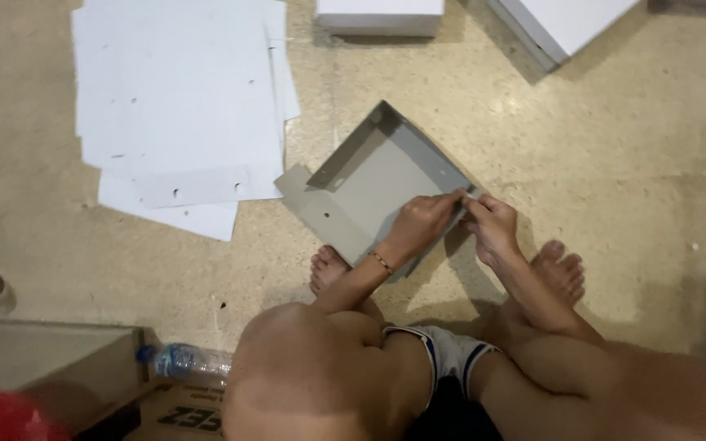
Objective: Assembling a white cardboard box by folding flat sheets and tucking in flaps on the floor.
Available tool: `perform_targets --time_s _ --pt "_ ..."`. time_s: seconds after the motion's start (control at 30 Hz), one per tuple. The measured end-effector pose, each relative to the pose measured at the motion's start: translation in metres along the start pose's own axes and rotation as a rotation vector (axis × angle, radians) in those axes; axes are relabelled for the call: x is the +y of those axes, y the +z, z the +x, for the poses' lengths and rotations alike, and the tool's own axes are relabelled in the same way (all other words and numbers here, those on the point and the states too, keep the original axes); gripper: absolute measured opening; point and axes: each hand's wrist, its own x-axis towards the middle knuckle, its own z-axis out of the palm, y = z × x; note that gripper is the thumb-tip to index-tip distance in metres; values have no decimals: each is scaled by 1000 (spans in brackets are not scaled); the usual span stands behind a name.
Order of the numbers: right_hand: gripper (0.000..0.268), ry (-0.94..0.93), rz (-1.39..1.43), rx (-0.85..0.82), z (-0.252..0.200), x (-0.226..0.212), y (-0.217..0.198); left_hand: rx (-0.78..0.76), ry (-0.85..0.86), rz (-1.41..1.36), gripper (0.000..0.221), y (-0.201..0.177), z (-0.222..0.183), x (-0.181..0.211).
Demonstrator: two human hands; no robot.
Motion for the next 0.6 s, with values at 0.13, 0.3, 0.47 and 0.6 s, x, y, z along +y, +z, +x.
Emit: perform_targets --time_s 0.13,0.3,0.47,0.6 --pt "11 14 -35 -22 1 -1 -2 20 43 42 21 -16 8 13" --pt "12 28 -55 -94 -6 -7 -2 -107 39 83 29 -19 2 13" --pt "10 45 -32 -102 3 4 -7 -127 -5 37 29 -16 -3 12" --pt "9 20 50 -89 -14 -13 6 -109 -107 -130 31 -21 -4 17"
